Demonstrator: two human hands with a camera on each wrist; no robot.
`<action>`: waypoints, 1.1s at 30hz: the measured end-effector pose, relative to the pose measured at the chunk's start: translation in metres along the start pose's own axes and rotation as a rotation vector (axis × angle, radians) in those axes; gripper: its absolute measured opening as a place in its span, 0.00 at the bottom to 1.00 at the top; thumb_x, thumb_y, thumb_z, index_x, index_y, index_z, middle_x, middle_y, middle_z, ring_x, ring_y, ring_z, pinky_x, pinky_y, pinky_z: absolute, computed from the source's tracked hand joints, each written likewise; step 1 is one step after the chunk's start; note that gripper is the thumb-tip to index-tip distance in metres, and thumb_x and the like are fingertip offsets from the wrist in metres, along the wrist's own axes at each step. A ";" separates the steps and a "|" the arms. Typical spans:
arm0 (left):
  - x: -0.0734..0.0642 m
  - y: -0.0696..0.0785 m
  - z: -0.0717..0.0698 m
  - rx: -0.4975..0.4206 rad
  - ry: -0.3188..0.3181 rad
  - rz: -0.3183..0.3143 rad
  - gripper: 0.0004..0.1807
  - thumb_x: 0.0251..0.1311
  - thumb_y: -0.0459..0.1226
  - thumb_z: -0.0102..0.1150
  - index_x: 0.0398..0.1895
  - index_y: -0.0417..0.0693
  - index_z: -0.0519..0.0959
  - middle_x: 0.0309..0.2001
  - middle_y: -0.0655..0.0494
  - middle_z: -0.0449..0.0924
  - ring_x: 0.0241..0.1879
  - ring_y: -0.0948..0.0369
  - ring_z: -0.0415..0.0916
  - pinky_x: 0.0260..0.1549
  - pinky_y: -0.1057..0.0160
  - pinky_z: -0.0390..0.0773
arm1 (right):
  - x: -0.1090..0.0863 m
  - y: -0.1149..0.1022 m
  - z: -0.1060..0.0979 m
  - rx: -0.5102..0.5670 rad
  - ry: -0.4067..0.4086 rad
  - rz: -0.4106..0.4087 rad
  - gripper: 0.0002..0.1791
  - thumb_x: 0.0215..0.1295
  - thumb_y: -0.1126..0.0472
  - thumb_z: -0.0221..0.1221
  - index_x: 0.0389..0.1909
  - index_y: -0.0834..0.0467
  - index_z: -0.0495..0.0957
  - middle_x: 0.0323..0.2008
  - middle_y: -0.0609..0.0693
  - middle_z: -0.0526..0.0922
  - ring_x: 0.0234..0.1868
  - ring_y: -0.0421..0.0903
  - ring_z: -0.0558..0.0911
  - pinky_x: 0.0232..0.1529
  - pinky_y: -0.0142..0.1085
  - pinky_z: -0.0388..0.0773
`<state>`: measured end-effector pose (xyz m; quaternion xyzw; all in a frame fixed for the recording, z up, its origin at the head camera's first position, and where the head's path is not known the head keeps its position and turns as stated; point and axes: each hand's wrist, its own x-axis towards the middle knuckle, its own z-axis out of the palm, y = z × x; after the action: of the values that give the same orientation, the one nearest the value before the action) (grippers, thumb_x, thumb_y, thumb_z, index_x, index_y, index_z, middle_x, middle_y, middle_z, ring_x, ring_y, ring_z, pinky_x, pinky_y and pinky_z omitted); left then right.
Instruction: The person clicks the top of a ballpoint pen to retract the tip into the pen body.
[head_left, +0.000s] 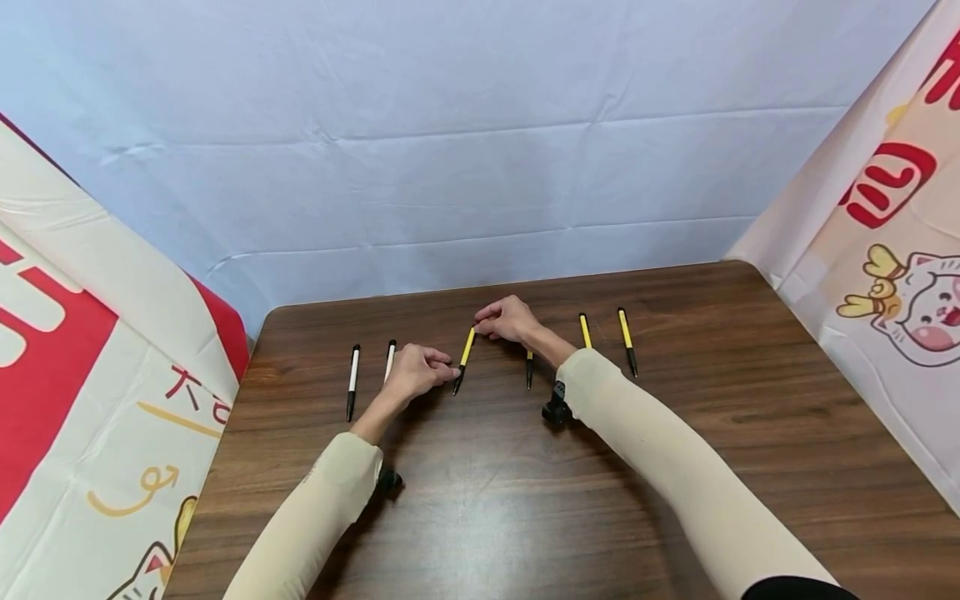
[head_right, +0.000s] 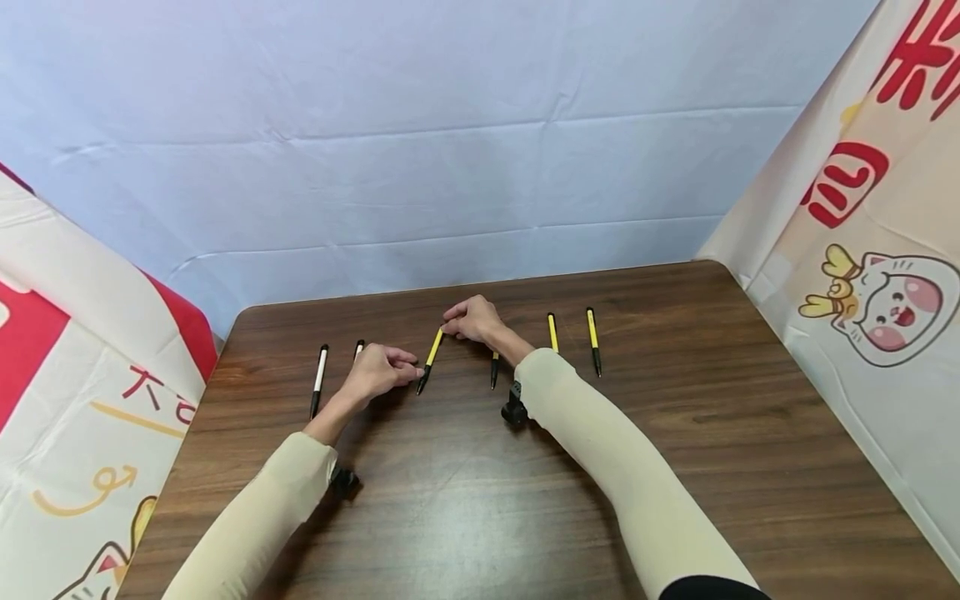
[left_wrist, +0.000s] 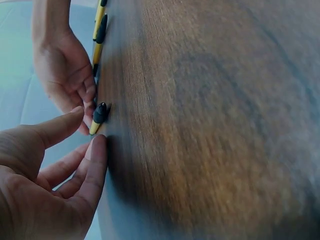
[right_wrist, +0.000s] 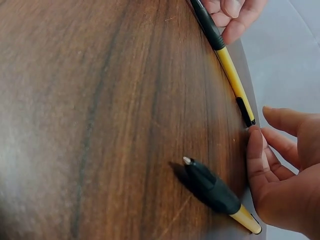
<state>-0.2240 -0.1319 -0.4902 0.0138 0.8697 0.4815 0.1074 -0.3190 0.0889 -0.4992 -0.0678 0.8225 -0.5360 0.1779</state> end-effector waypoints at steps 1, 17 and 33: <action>0.001 0.000 0.001 0.023 0.006 0.004 0.16 0.60 0.35 0.77 0.50 0.36 0.89 0.36 0.47 0.92 0.33 0.58 0.90 0.30 0.67 0.83 | 0.000 0.000 0.000 -0.008 -0.004 0.001 0.16 0.70 0.64 0.70 0.57 0.63 0.87 0.51 0.59 0.90 0.47 0.51 0.89 0.46 0.37 0.88; 0.008 0.005 0.011 0.241 0.074 0.019 0.15 0.52 0.39 0.84 0.42 0.46 0.92 0.30 0.58 0.91 0.32 0.62 0.88 0.41 0.58 0.87 | -0.001 0.000 0.003 -0.137 0.007 -0.011 0.13 0.70 0.62 0.70 0.53 0.59 0.90 0.46 0.56 0.91 0.37 0.45 0.88 0.37 0.34 0.86; 0.006 0.001 0.009 0.158 0.045 0.066 0.14 0.53 0.36 0.82 0.42 0.42 0.92 0.31 0.55 0.91 0.31 0.63 0.88 0.31 0.68 0.82 | 0.000 0.002 0.008 0.127 -0.020 -0.027 0.15 0.69 0.69 0.69 0.55 0.65 0.87 0.48 0.61 0.90 0.46 0.50 0.90 0.47 0.37 0.89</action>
<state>-0.2285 -0.1230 -0.4952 0.0399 0.9062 0.4150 0.0704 -0.3158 0.0831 -0.5041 -0.0729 0.7840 -0.5888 0.1829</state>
